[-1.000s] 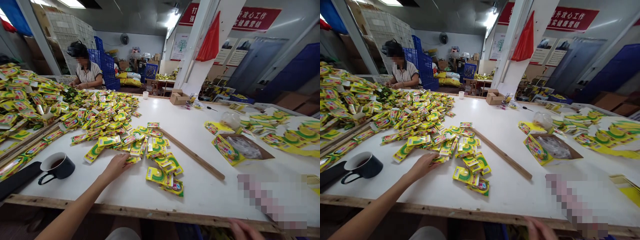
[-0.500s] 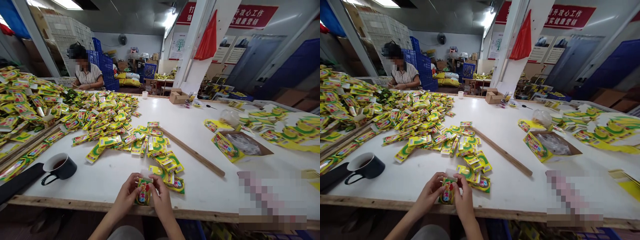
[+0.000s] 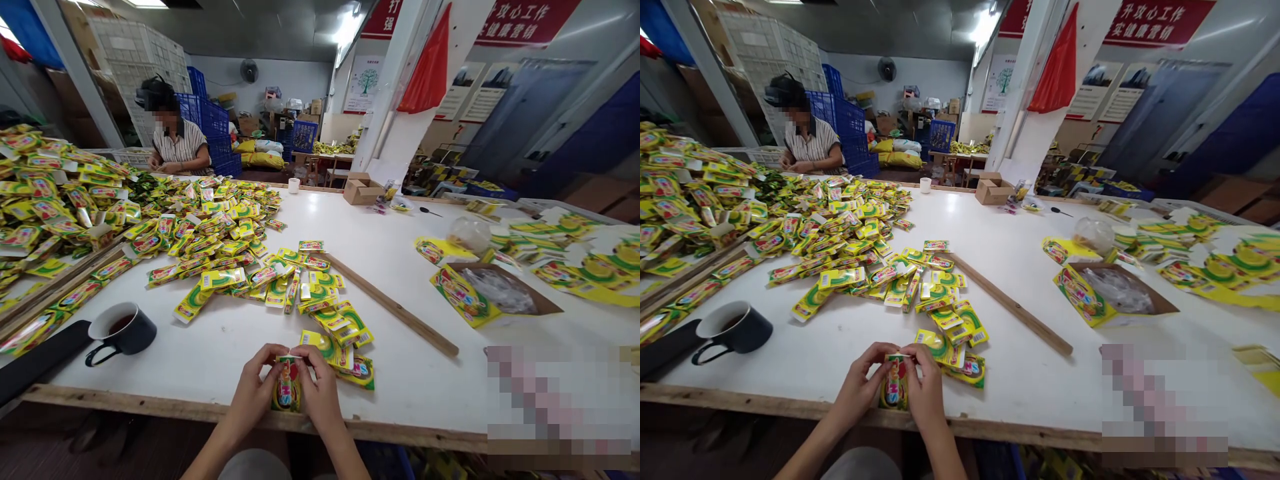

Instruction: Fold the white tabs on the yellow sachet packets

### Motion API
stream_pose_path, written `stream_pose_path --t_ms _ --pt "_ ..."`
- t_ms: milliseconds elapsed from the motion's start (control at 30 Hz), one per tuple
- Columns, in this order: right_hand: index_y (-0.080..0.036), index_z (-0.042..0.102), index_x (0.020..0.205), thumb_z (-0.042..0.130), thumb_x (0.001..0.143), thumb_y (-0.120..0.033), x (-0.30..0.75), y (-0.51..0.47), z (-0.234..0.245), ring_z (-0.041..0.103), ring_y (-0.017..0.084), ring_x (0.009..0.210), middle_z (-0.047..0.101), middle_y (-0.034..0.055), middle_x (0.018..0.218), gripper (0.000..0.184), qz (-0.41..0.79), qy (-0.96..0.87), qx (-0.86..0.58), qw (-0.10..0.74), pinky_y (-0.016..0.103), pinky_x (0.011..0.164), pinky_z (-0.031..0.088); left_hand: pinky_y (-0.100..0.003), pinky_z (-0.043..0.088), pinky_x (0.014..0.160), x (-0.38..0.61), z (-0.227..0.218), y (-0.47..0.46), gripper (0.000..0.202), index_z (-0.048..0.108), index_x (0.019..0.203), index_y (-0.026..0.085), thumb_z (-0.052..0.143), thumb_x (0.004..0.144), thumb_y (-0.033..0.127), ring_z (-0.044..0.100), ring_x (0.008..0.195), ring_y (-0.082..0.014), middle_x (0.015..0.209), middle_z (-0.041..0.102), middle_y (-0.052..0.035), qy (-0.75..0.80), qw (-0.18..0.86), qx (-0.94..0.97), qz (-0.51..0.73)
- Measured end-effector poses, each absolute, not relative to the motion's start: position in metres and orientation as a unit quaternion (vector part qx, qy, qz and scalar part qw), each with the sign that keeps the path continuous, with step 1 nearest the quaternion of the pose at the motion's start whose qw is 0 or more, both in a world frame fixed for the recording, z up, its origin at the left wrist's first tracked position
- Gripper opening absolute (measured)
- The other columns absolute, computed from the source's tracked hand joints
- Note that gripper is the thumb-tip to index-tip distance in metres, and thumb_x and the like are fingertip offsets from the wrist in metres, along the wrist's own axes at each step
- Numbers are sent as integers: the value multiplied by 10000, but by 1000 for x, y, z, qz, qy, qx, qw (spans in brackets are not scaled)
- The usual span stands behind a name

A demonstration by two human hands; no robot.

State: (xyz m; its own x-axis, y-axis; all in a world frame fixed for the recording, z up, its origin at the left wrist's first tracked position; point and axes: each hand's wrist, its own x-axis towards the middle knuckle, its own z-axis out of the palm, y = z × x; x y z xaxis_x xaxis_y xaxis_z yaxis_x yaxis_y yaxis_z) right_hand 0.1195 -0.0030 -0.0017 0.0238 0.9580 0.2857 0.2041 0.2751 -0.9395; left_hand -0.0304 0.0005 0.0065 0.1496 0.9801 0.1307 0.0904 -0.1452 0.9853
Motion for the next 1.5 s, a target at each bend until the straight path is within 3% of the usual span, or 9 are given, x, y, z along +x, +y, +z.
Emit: stream_pose_path --t_ms 200,367,533,800,1000,1200,1500 --pt "-210 668 881 580 881 -247 120 -7 11 626 197 882 673 45 905 96 328 -622 -478 526 291 793 493 -329 489 807 -27 18 -2 157 649 860 195 588 848 339 633 904 -241 949 704 -77 476 464 583 466" --pt "-200 646 877 601 846 -234 118 -3 11 613 176 733 667 20 810 65 325 -599 -518 517 258 688 485 -285 485 712 -23 18 3 138 642 881 187 622 817 308 619 774 -202 830 685 -39 488 455 562 489" --pt "-196 646 840 583 857 -255 118 1 13 617 174 717 674 19 790 88 336 -591 -519 517 245 667 478 -256 470 654 -22 19 9 148 642 804 177 626 812 323 590 697 -179 735 653 -14 490 470 549 488" --pt "-196 665 910 580 887 -340 122 -5 5 643 185 776 693 36 850 169 384 -579 -504 513 259 722 502 -288 493 755 -34 4 1 208 692 936 189 628 837 360 636 836 -215 892 712 -54 475 499 558 463" --pt "-187 635 929 588 870 -361 123 -4 3 641 196 824 675 52 886 190 416 -541 -501 532 266 752 503 -290 496 753 -35 -1 0 229 687 988 197 614 846 361 633 814 -204 900 716 -45 492 482 561 458" --pt "-189 607 856 614 835 -376 127 -4 3 621 191 766 655 40 820 189 384 -523 -536 541 268 711 488 -286 498 741 -33 -2 -2 224 686 991 200 611 844 353 629 795 -197 905 711 -45 499 463 563 469" --pt "-191 556 616 643 764 -421 128 5 23 495 163 586 560 1 614 287 415 -514 -585 470 265 574 391 -287 477 770 -33 2 -6 187 678 1000 218 577 876 315 612 841 -197 933 683 -38 487 445 590 465"
